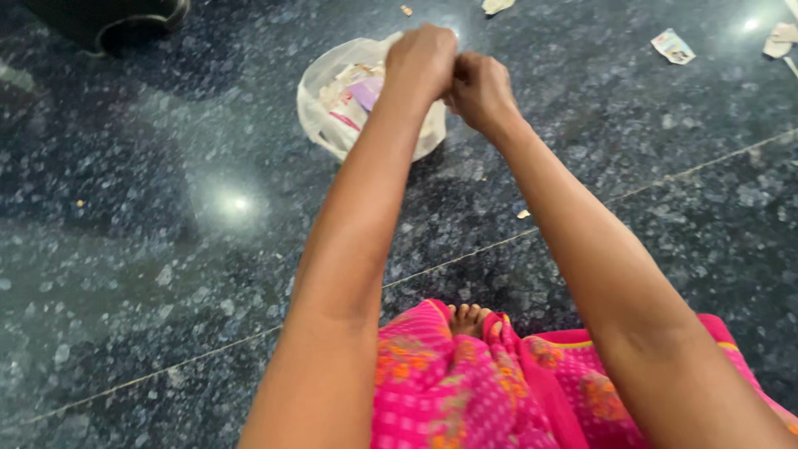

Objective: The person sits on a tiled floor and gathers scattered paper scraps and small wrappers into a white plastic bag. They repeatedly pick up pieces from the floor and place them into the bag, occasionally adjusting the bag's position.

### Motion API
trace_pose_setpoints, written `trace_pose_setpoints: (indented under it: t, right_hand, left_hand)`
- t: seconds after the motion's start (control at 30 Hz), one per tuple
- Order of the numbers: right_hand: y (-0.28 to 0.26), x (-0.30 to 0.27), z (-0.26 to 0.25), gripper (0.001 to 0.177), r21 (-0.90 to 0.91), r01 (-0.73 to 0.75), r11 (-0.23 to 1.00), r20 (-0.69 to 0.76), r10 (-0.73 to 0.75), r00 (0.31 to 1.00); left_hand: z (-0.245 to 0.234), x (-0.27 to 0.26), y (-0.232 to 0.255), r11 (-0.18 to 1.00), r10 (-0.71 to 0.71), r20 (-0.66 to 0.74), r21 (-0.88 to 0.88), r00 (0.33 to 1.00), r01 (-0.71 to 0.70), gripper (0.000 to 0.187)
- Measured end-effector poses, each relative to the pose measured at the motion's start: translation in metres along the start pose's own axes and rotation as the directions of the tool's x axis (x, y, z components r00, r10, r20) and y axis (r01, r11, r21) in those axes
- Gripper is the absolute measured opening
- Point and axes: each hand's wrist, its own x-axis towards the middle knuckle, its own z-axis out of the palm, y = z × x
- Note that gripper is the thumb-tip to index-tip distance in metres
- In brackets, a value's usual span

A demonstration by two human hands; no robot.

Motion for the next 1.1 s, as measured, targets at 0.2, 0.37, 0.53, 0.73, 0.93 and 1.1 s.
trace_pose_setpoints:
  t: [0.2,0.37,0.53,0.73,0.93,1.1]
  right_hand:
    - [0.013,0.014,0.033,0.031,-0.152,0.425,0.892,-0.035,-0.435,0.900]
    - [0.102,-0.016,0.000,0.028,-0.324,0.206,0.923,0.052,-0.200,0.978]
    - [0.200,-0.075,-0.040,0.027,-0.503,-0.054,0.863,0.046,0.089,0.995]
    - [0.265,-0.141,-0.052,0.025,-0.668,-0.198,0.718,0.066,0.322,0.944]
    - [0.286,-0.160,-0.033,0.028,-0.711,-0.121,0.693,0.027,0.199,0.980]
    - [0.298,-0.161,-0.019,0.006,-0.730,-0.085,0.678,0.065,0.193,0.979]
  left_hand:
    - [0.002,-0.011,-0.039,0.999,-0.032,-0.087,-0.002,0.996,0.032,0.033]
    - [0.081,-0.001,0.004,0.986,0.106,-0.109,-0.119,0.988,-0.119,0.020]
    - [0.190,-0.021,0.080,0.901,0.244,-0.068,-0.353,0.967,-0.252,0.013]
    - [0.293,-0.074,0.130,0.890,0.355,0.156,-0.359,0.922,-0.282,0.007]
    - [0.332,-0.100,0.126,0.943,0.221,0.182,-0.292,0.958,-0.162,0.011]
    - [0.331,-0.104,0.123,0.937,0.197,0.251,-0.332,0.948,-0.107,0.013]
